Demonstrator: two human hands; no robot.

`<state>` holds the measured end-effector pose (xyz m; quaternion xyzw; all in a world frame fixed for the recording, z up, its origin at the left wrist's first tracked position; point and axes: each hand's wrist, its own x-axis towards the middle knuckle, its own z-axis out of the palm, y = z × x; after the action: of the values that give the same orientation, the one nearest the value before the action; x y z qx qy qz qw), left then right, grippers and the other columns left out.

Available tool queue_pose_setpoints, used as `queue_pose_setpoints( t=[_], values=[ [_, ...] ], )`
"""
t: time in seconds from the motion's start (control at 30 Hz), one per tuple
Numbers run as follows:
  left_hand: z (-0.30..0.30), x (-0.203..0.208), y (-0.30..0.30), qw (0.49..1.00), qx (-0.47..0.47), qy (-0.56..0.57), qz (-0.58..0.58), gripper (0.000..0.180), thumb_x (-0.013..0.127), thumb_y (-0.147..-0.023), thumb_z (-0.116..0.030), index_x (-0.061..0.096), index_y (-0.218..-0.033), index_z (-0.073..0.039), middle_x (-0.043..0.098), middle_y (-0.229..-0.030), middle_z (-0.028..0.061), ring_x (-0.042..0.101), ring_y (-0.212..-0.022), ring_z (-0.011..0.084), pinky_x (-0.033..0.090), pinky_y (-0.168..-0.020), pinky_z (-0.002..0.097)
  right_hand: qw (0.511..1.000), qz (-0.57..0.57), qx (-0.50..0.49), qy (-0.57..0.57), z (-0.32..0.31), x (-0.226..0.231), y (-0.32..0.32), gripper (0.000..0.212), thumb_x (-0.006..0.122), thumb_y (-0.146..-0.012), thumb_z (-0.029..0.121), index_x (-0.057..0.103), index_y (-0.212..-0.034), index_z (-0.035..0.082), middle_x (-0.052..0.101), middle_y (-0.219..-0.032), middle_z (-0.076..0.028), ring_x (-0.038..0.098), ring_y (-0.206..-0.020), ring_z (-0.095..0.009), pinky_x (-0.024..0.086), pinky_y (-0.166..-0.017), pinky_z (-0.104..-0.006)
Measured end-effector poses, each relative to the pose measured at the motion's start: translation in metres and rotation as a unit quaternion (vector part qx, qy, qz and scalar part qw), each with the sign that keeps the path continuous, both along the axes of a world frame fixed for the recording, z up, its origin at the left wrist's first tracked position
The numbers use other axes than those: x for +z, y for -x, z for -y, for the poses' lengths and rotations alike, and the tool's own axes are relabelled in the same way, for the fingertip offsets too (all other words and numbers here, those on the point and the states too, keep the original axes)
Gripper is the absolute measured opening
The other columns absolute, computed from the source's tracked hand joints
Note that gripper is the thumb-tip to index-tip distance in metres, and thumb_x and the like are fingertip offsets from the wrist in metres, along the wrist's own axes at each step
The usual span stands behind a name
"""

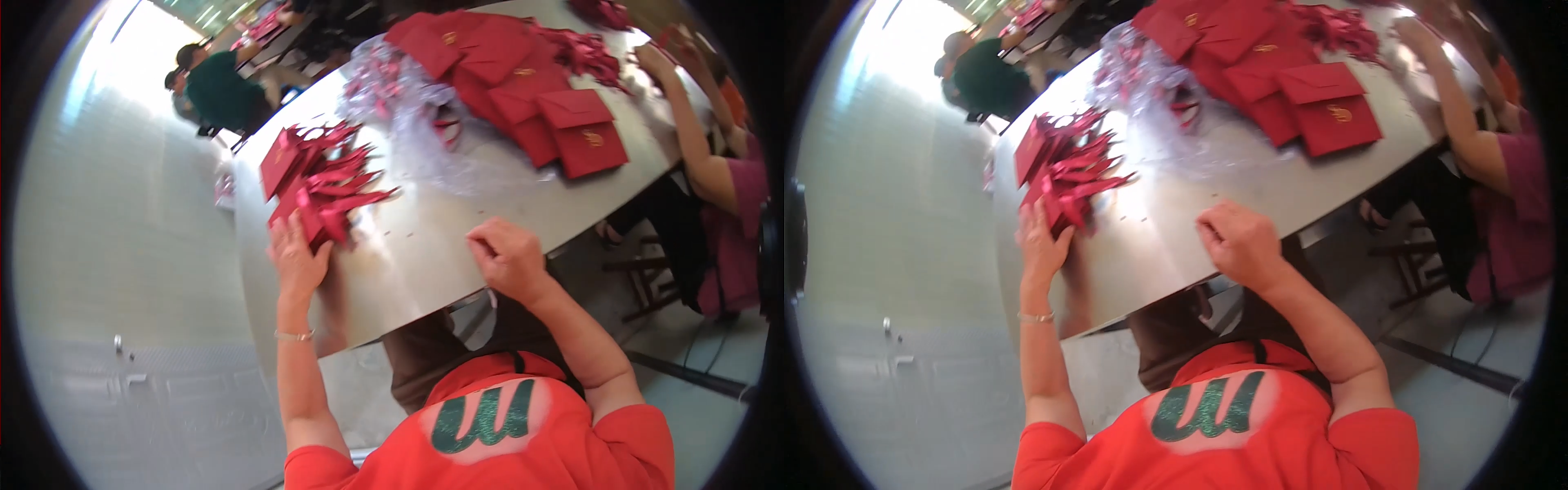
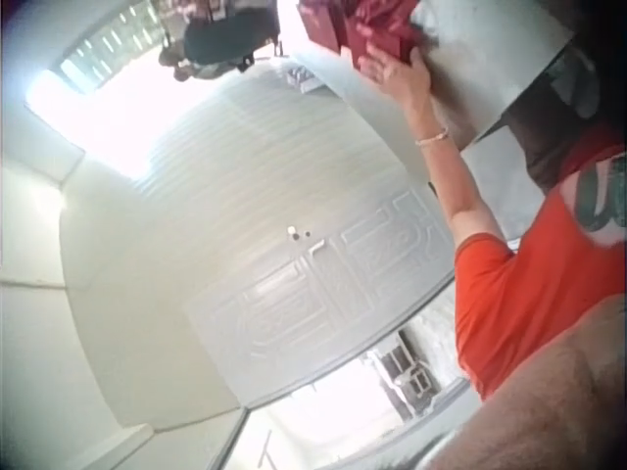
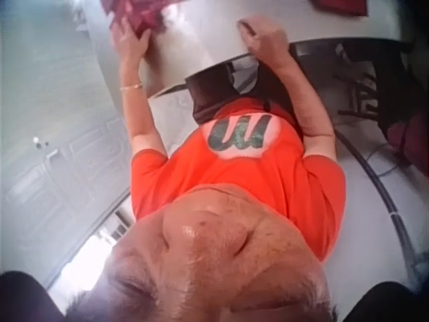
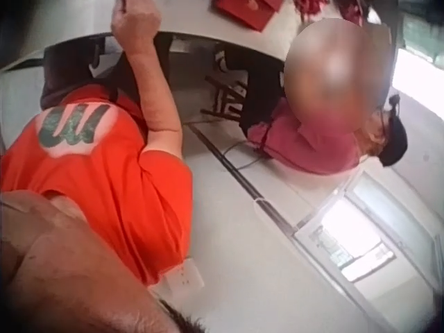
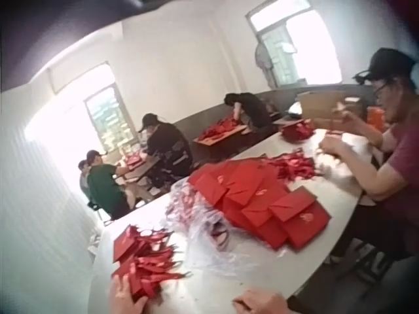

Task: The person assembles gift bags by folding the bags and threading ribbon handles through their slots by hand.

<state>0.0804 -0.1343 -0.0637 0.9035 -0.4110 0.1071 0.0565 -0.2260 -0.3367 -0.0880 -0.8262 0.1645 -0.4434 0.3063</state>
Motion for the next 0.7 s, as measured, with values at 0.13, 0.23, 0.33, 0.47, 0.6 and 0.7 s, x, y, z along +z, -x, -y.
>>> queue_pose_setpoints(
  t=[0.13, 0.23, 0.33, 0.47, 0.6, 0.7],
  values=[
    [0.014, 0.023, 0.059, 0.999, -0.019, 0.017, 0.03, 0.092, 0.078, -0.079, -0.029, 0.029, -0.151, 0.002, 0.02, -0.156, 0.0341, 0.017, -0.148, 0.0465, 0.015, -0.116, 0.0624, 0.976, 0.061, 0.023, -0.206, 0.005, 0.007, 0.011, 0.01, 0.069, -0.082, -0.004, 0.064, -0.088, 0.002, 0.061, -0.077, -0.007, 0.059, -0.06, -0.018, 0.047, -0.057, -0.0267],
    [0.045, 0.034, 0.1, 0.987, -0.135, 0.088, 0.021, 0.092, 0.079, -0.077, -0.026, 0.031, -0.151, 0.001, 0.019, -0.157, 0.0339, 0.017, -0.148, 0.0467, 0.012, -0.118, 0.0596, 0.989, 0.07, -0.045, -0.122, 0.035, 0.01, 0.025, 0.011, 0.069, -0.082, -0.004, 0.065, -0.091, 0.001, 0.062, -0.083, -0.008, 0.06, -0.07, -0.018, 0.048, -0.059, -0.0257],
    [0.082, 0.027, 0.121, 0.969, -0.233, 0.076, -0.016, 0.088, 0.078, -0.077, -0.03, 0.036, -0.147, 0.003, 0.022, -0.155, 0.0344, 0.019, -0.147, 0.0463, 0.013, -0.118, 0.0589, 0.983, 0.073, -0.14, 0.093, 0.081, 0.012, 0.041, 0.025, 0.074, -0.078, 0.0, 0.066, -0.101, 0.003, 0.064, -0.104, -0.013, 0.061, -0.099, -0.028, 0.051, -0.084, -0.0364],
    [0.118, 0.022, 0.142, 0.963, -0.266, -0.016, -0.041, 0.082, 0.076, -0.08, -0.031, 0.039, -0.145, 0.004, 0.025, -0.154, 0.0347, 0.022, -0.146, 0.0467, 0.014, -0.117, 0.0593, 0.924, -0.074, -0.356, 0.12, 0.115, 0.015, 0.052, 0.061, 0.082, -0.073, 0.024, 0.059, -0.125, 0.005, 0.052, -0.135, -0.019, 0.045, -0.128, -0.037, 0.035, -0.108, -0.0468],
    [0.133, 0.008, 0.143, 0.95, -0.282, -0.053, -0.121, 0.069, 0.067, -0.089, -0.031, 0.042, -0.142, 0.005, 0.032, -0.15, 0.035, 0.03, -0.141, 0.0484, 0.017, -0.117, 0.0594, 0.895, -0.211, -0.391, 0.042, 0.123, -0.004, 0.054, 0.085, 0.081, -0.071, 0.044, 0.05, -0.139, 0.005, 0.043, -0.147, -0.021, 0.036, -0.138, -0.039, 0.03, -0.113, -0.0493],
    [0.128, -0.002, 0.14, 0.942, -0.299, 0.007, -0.149, 0.065, 0.062, -0.092, -0.034, 0.043, -0.142, 0.004, 0.036, -0.15, 0.0314, 0.033, -0.14, 0.0466, 0.022, -0.116, 0.0564, 0.902, -0.211, -0.374, 0.05, 0.123, -0.007, 0.053, 0.079, 0.078, -0.075, 0.041, 0.05, -0.139, 0.005, 0.041, -0.149, -0.022, 0.035, -0.14, -0.039, 0.028, -0.115, -0.0489]
  ],
)
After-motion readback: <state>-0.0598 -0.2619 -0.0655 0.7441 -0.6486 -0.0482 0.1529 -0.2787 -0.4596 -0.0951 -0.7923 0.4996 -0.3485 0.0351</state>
